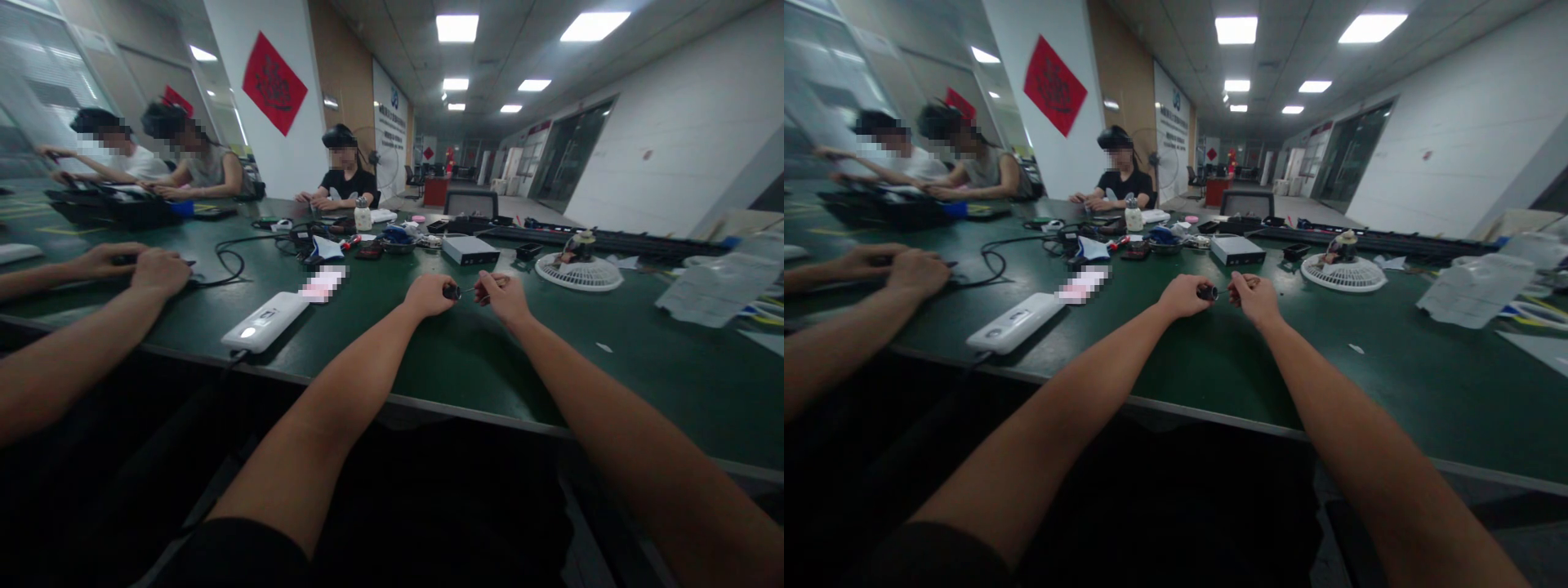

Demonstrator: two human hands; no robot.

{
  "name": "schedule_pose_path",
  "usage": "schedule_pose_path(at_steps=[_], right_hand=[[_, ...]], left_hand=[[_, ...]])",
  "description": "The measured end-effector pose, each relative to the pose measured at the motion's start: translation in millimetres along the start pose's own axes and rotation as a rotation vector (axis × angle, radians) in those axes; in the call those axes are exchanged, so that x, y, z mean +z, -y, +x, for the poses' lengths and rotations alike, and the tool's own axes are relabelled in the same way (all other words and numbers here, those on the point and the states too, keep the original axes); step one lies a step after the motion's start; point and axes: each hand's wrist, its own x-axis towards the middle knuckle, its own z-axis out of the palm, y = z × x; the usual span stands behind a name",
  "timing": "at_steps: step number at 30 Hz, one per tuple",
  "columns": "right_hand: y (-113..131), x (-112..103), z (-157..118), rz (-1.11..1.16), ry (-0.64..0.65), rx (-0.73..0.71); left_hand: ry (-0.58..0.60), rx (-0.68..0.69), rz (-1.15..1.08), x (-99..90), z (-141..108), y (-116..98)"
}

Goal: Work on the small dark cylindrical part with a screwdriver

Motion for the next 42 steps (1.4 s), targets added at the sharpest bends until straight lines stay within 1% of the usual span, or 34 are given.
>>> schedule_pose_path(at_steps=[3, 5, 8, 14, 17, 19, 22, 24, 27, 29, 31, 33, 36, 39, 42], right_hand=[[-1.3, -0.3, 0.5, 0.035, 0.022, 0.031], [-1.2, -0.4, 0.7, 0.061, 0.008, 0.034], [-0.3, -0.4, 0.8, 0.036, -0.007, 0.030], [1.0, -1.0, 0.4, 0.068, 0.032, 0.055], [0.4, -1.7, 0.6, 0.023, 0.011, 0.030], [0.1, -1.7, 0.7, 0.000, 0.022, 0.037], [0.3, -1.3, 0.5, 0.052, 0.044, 0.057], [0.6, -1.2, 0.5, 0.087, 0.019, 0.050], [0.8, -1.0, 0.5, 0.045, 0.002, 0.036], [1.1, -0.6, 0.2, 0.038, 0.029, 0.049], [2.1, -0.2, -0.2, 0.089, 0.043, 0.064], [3.3, 0.0, -0.6, 0.142, 0.019, 0.070], [4.4, -0.2, -0.9, 0.121, -0.012, 0.104], [4.8, -0.1, -1.4, 0.104, 0.024, 0.159], [5.3, 0.8, -2.1, 0.168, 0.023, 0.155]], left_hand=[[-0.001, -0.005, 0.005, 0.5, 0.2, 0.6], [-0.007, -0.013, 0.004, 0.7, 0.5, 0.9], [-0.005, -0.012, -0.001, 0.5, 0.6, 0.6], [-0.002, -0.005, -0.016, -1.1, -0.2, -1.0], [0.002, -0.014, -0.009, -1.2, -0.3, -1.2], [0.011, -0.002, 0.000, -0.7, -0.2, -0.8], [0.012, 0.011, 0.005, 0.3, 0.3, 0.4], [0.007, 0.000, 0.005, 0.7, 0.7, 1.1], [0.008, -0.007, 0.020, 0.6, 0.6, 1.2], [0.018, 0.003, 0.028, 0.2, 0.3, 0.9], [0.019, 0.003, 0.023, -0.4, -0.1, 0.5], [0.010, -0.009, 0.009, -0.9, -0.3, 0.1], [0.003, -0.006, 0.000, -0.7, -0.5, 0.0], [0.010, 0.016, 0.006, 0.4, -0.2, 0.8], [-0.006, 0.007, 0.020, 1.6, 0.3, 2.1]])
